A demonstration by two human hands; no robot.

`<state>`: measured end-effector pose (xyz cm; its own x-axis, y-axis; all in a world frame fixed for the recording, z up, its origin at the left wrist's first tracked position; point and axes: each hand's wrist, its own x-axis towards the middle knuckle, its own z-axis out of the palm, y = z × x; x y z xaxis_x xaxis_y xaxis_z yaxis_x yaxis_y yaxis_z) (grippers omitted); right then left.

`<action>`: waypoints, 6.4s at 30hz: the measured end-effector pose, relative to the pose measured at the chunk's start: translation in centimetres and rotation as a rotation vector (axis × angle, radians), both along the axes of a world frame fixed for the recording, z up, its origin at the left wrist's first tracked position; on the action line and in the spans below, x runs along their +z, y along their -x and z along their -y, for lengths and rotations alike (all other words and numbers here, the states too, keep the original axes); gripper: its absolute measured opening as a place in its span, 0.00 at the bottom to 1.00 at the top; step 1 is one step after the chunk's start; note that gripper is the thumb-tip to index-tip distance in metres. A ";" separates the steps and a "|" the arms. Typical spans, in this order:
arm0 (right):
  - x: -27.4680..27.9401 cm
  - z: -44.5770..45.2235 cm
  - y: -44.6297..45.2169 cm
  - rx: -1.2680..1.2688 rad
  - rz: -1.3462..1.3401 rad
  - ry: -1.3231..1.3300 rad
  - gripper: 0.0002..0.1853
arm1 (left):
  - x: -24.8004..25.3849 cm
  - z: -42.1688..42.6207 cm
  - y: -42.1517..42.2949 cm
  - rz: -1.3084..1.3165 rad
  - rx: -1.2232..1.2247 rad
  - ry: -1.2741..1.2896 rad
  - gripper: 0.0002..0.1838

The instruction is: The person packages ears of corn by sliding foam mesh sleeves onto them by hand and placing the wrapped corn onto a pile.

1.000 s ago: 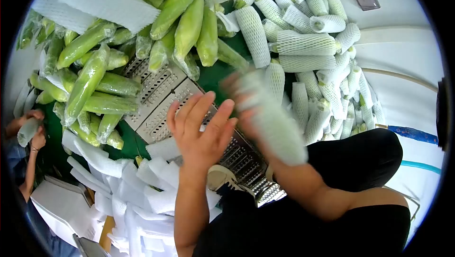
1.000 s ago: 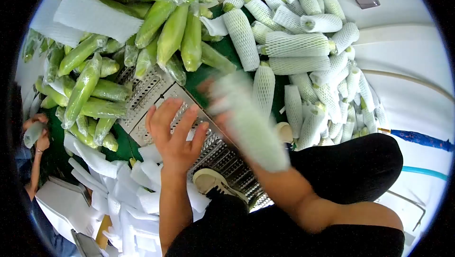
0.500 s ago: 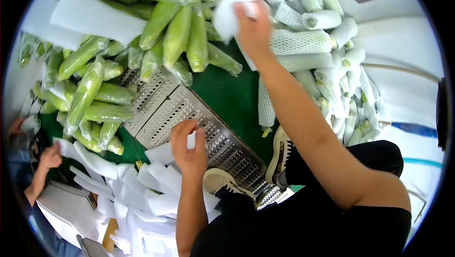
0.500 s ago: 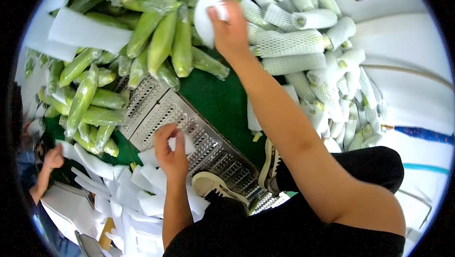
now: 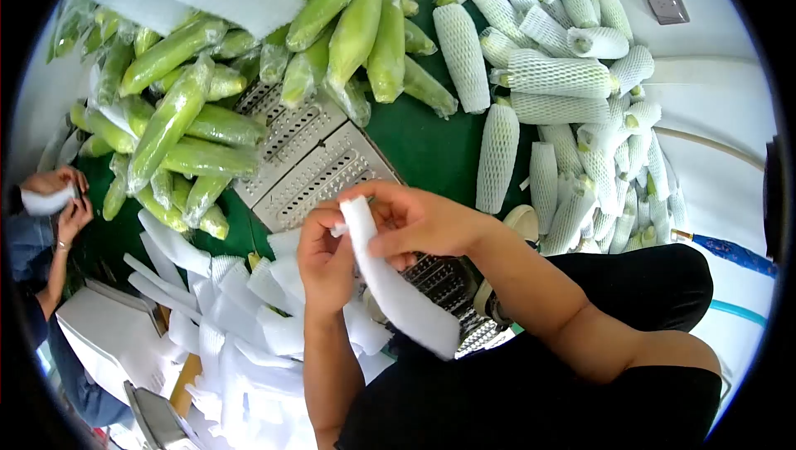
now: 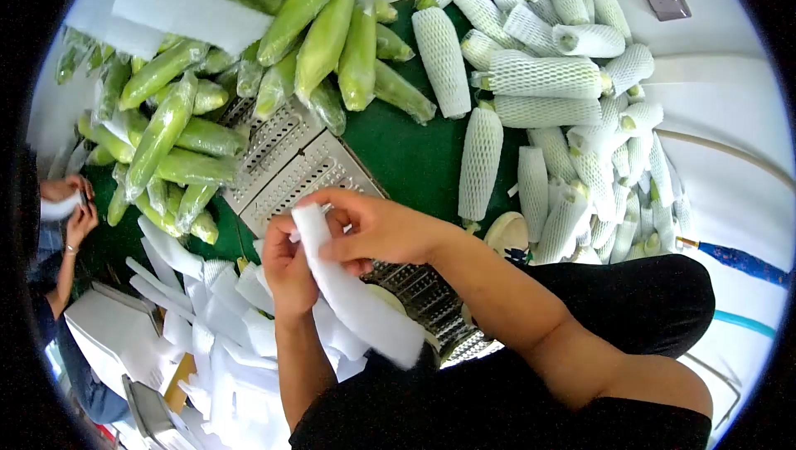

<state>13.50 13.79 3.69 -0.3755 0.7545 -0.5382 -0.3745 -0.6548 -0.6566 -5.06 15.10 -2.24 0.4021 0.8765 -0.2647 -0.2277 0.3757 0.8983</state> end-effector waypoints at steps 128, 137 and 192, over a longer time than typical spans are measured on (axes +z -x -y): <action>-16.2 2.0 -1.0 -0.020 0.296 0.330 0.21 | -11.7 1.5 -2.0 -0.579 0.253 0.148 0.12; -8.2 2.3 -1.1 -0.180 -0.001 0.509 0.35 | -8.4 3.0 -2.8 -0.739 0.076 -0.450 0.21; -4.9 -4.8 -13.2 0.521 0.596 -0.325 0.14 | -2.1 -10.3 -8.5 -0.169 -0.700 -0.246 0.13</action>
